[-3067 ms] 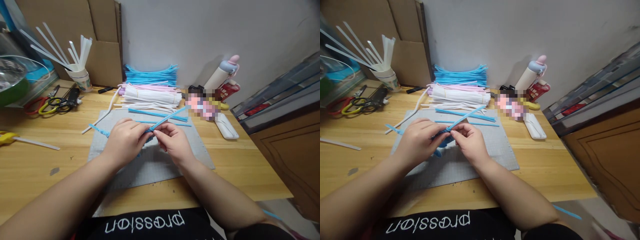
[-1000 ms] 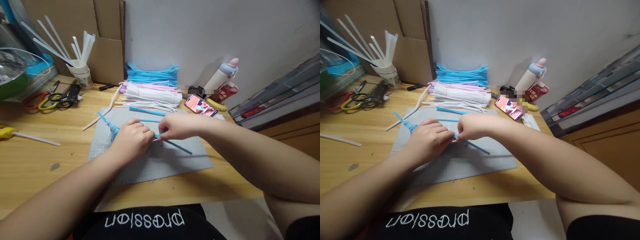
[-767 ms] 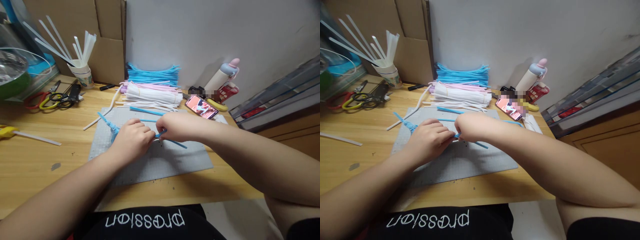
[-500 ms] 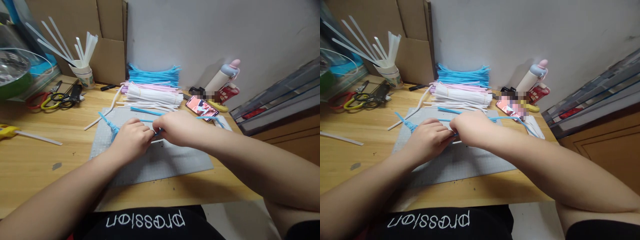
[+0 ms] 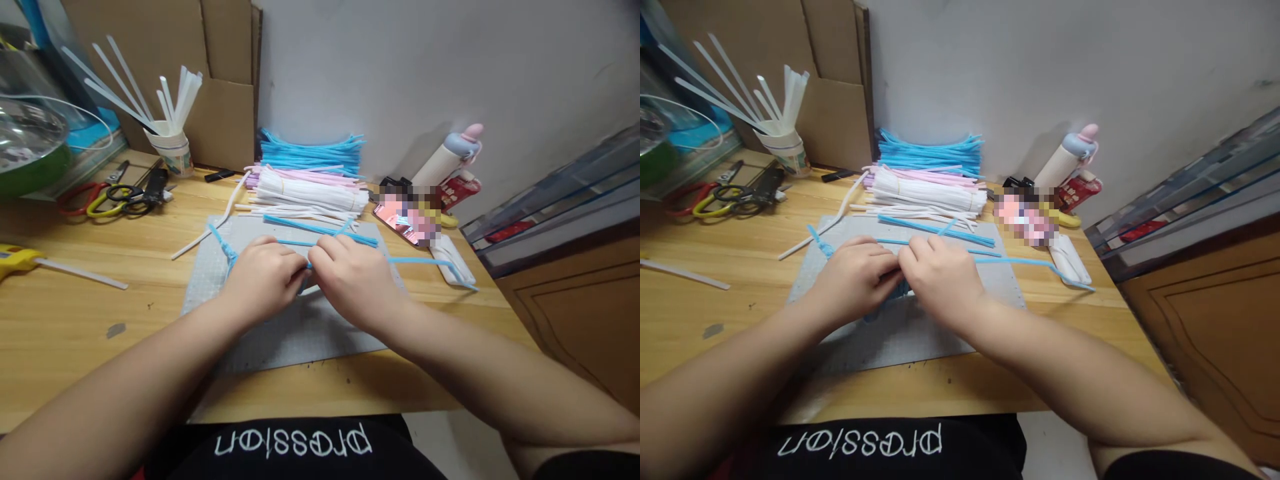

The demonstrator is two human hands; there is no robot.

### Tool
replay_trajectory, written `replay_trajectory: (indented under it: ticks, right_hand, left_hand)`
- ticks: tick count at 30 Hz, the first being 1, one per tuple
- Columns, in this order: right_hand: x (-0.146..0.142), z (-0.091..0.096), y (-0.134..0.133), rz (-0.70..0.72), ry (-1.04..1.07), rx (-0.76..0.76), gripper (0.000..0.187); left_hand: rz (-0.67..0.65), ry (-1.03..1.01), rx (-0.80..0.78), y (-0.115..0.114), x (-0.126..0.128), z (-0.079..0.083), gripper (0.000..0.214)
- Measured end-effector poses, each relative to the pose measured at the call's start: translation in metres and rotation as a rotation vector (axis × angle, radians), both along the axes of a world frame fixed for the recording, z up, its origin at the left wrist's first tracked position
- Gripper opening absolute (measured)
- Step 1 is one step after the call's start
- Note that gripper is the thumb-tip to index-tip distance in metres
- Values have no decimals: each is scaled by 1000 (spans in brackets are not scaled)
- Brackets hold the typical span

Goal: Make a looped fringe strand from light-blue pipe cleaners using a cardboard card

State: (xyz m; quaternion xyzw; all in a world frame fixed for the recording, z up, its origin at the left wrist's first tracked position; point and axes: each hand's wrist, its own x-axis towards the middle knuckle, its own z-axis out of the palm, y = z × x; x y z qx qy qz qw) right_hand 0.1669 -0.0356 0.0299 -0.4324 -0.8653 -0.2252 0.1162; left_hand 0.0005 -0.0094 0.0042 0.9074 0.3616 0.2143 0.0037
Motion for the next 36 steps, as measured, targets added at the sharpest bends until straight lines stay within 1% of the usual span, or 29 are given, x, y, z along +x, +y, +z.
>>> replay_trajectory:
  ticks: [2, 4, 7, 8, 11, 13, 16, 18, 20, 22, 23, 25, 26, 27, 28, 29, 30, 31, 32, 33, 36]
  right_hand:
    - [2, -13, 0, 37, 101, 111, 16]
    - [4, -27, 1, 72, 232, 151, 18]
    - [6, -46, 1, 126, 457, 96, 10]
    - [6, -51, 0, 146, 521, 70, 10]
    - [7, -62, -3, 202, 667, 4, 28]
    - [7, -66, -4, 232, 717, -46, 41]
    - [7, -69, -7, 255, 714, -120, 55]
    - [7, -69, -8, 246, 685, -153, 59]
    - [7, -68, -9, 232, 672, -176, 58]
    - [9, -67, -9, 203, 736, -197, 50]
    - [11, -67, -8, 166, 818, -193, 42]
    - [14, -69, -4, 43, 1063, -184, 27]
    - [15, -70, -1, -15, 1204, -223, 21]
    - [17, -72, 2, -51, 1339, -320, 19]
    - [18, -73, 5, -62, 1459, -468, 19]
    - [19, -75, 8, -46, 1556, -649, 21]
    - [19, -75, 11, -15, 1632, -823, 22]
    - [18, -76, 13, 15, 1692, -955, 23]
    - [18, -77, 14, 35, 1737, -1031, 24]
    - [17, -77, 14, 48, 1767, -1064, 24]
    - [15, -78, 12, 64, 1807, -1076, 22]
  left_hand:
    - [22, -33, -58, 1, -1, 1, 25]
    - [44, -72, -107, 1, -3, 2, 22]
    - [101, -115, -156, 1, -4, 4, 21]
    - [119, -125, -166, 0, -4, 4, 20]
    - [143, -164, -192, 0, -4, 6, 20]
    - [160, -206, -205, 0, -4, 7, 20]
    - [194, -280, -217, 1, -4, 6, 23]
    - [208, -319, -233, 2, -5, 6, 23]
    - [214, -339, -257, 3, -7, 5, 23]
    - [211, -340, -284, 6, -9, 5, 22]
    - [206, -335, -291, 7, -10, 5, 21]
    - [194, -316, -295, 10, -13, 6, 20]
    - [188, -302, -292, 11, -14, 7, 19]
    - [181, -288, -286, 12, -14, 7, 19]
    - [170, -269, -277, 12, -15, 7, 19]
    - [155, -249, -272, 12, -15, 7, 18]
    - [141, -232, -274, 13, -15, 7, 18]
    - [134, -228, -286, 13, -15, 7, 19]
    - [138, -237, -308, 12, -15, 6, 21]
    - [148, -256, -338, 12, -14, 6, 23]
    - [178, -292, -429, 12, -12, 5, 25]
